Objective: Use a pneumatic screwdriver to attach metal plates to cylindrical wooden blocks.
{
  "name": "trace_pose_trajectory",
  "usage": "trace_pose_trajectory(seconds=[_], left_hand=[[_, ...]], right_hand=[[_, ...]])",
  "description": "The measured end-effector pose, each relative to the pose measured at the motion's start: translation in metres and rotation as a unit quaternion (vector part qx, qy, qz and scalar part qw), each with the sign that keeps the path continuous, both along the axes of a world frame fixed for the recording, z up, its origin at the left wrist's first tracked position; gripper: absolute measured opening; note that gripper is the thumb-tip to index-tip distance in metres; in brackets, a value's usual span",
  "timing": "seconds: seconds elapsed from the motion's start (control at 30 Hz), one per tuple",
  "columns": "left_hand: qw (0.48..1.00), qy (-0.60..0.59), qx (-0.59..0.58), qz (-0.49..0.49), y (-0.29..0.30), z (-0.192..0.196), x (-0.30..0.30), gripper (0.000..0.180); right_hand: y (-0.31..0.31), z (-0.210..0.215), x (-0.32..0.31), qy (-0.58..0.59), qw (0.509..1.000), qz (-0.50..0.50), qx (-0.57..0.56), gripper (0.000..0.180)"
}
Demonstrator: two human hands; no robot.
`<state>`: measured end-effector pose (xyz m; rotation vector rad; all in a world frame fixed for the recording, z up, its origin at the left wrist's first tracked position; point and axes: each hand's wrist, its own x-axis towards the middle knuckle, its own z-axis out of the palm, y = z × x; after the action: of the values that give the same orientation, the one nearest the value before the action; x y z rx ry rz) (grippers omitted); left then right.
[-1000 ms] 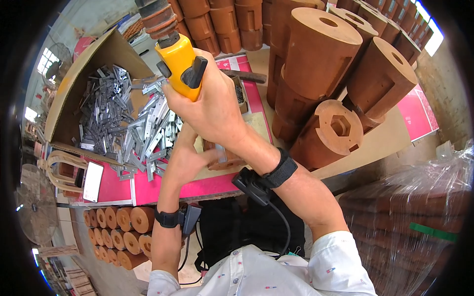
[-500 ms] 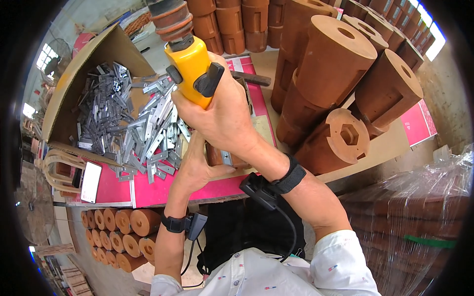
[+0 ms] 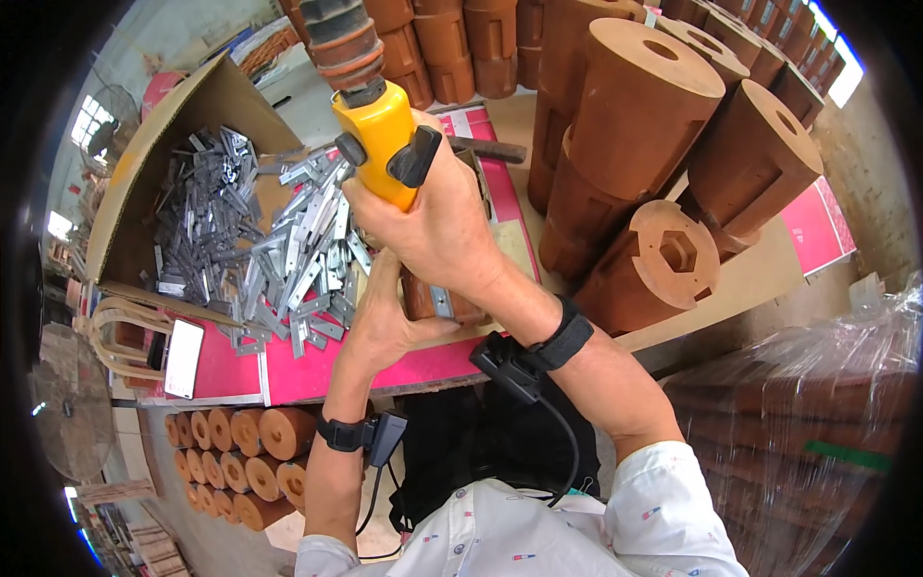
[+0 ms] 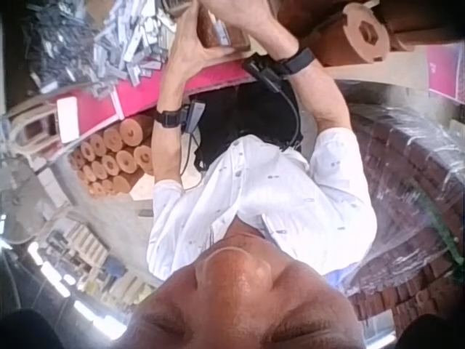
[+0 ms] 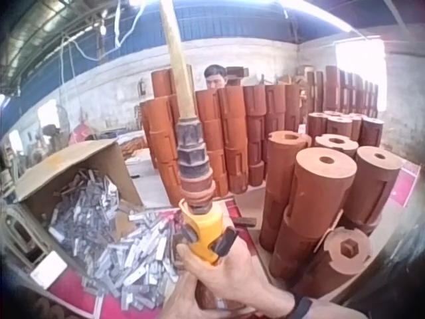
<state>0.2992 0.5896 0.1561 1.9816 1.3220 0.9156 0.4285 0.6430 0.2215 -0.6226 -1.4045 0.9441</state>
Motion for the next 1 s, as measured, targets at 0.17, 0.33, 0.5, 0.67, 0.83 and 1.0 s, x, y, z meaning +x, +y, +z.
trace_pose_trajectory(seconds=[0.17,0.33,0.5,0.67,0.83,1.0], left_hand=[[1.000,-0.008,-0.010,-0.015,0.000,-0.001,-0.003,0.113],[0.999,-0.033,0.030,-0.022,0.005,-0.004,-0.016,0.094],[0.992,0.026,0.037,0.121,0.053,0.010,-0.031,0.022],[0.979,0.121,0.157,0.041,0.111,-0.029,-0.035,0.013],[0.949,0.300,0.093,0.007,0.172,-0.083,-0.041,0.016],[0.946,0.304,0.110,-0.020,0.180,-0.097,-0.045,0.017]], right_hand=[[0.001,0.002,-0.005,-0.019,1.000,-0.005,0.023,0.033],[-0.002,0.002,-0.004,0.003,1.000,0.002,-0.007,0.019],[0.001,0.008,0.006,0.024,1.000,-0.014,0.000,0.042],[-0.009,0.029,0.013,0.019,0.998,-0.025,0.056,0.021],[-0.020,0.034,0.025,0.034,0.999,-0.016,0.039,0.022],[-0.022,0.031,0.034,0.011,0.999,-0.027,0.040,0.022]])
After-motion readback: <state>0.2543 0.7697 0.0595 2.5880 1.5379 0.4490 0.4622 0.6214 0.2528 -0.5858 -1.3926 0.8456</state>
